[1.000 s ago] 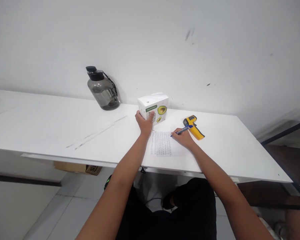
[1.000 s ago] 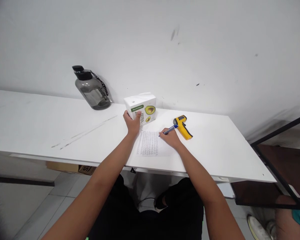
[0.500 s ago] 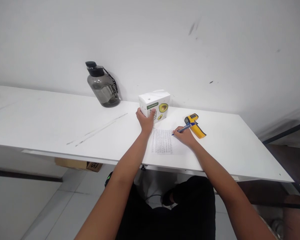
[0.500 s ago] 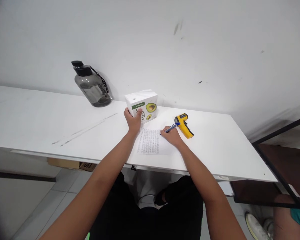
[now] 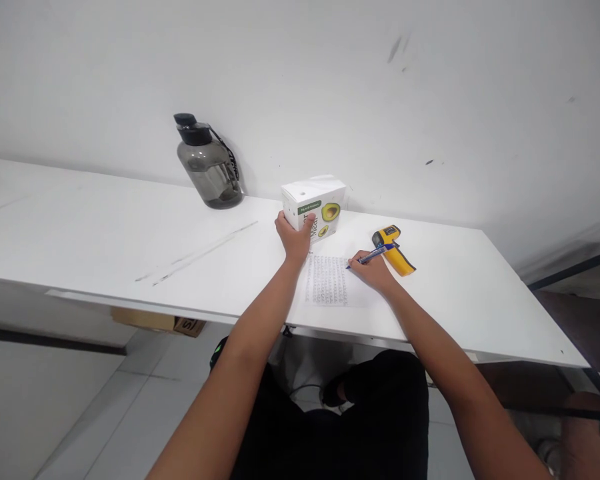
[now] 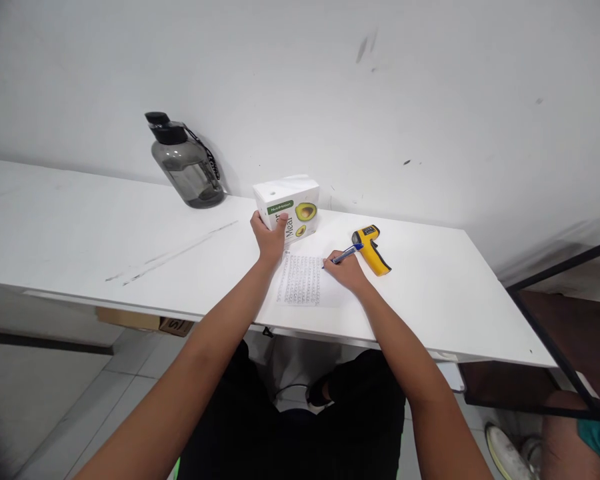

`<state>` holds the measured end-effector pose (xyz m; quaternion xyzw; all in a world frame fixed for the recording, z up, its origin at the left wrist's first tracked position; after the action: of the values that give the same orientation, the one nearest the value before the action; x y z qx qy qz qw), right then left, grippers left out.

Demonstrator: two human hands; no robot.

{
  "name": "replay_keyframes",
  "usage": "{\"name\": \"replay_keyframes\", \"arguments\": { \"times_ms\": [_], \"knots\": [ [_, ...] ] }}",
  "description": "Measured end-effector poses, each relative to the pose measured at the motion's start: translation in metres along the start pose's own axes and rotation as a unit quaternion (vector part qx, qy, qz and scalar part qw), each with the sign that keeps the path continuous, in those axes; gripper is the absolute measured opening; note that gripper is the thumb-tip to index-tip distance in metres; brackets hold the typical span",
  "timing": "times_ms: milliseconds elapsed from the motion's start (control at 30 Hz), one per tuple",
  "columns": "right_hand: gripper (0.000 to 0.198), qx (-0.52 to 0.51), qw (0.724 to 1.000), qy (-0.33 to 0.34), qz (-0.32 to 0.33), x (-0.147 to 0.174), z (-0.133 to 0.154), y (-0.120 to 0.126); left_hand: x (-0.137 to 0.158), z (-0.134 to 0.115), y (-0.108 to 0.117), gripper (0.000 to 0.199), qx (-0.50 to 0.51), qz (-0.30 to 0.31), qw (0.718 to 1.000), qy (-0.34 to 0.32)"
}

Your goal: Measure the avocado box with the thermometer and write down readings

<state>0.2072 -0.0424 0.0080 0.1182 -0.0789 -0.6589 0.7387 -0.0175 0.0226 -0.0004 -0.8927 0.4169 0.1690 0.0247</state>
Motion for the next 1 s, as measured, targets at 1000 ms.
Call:
{"name": "replay_keyframes", "arguments": {
  "times_ms": [1000],
  "knots": [
    [0.022,0.005,1.0,0.012,-0.025,-0.0003,0.0029,-0.0001,0.0023,-0.0069,0.0021,0.074,-0.002,0.004,1.0,0.006]
  ]
}}
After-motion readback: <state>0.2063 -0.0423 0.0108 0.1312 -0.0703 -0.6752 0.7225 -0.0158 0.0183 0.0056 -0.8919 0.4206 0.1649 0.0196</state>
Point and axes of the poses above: each hand's wrist, its own x-axis away from the middle knuckle, its own y-axis out of the back of the hand, z = x × y, the point moved 2 cm from there along -x, towards the middle knuckle, and after that the axes turned 12 degrees about -x, right-handed, at the moved point
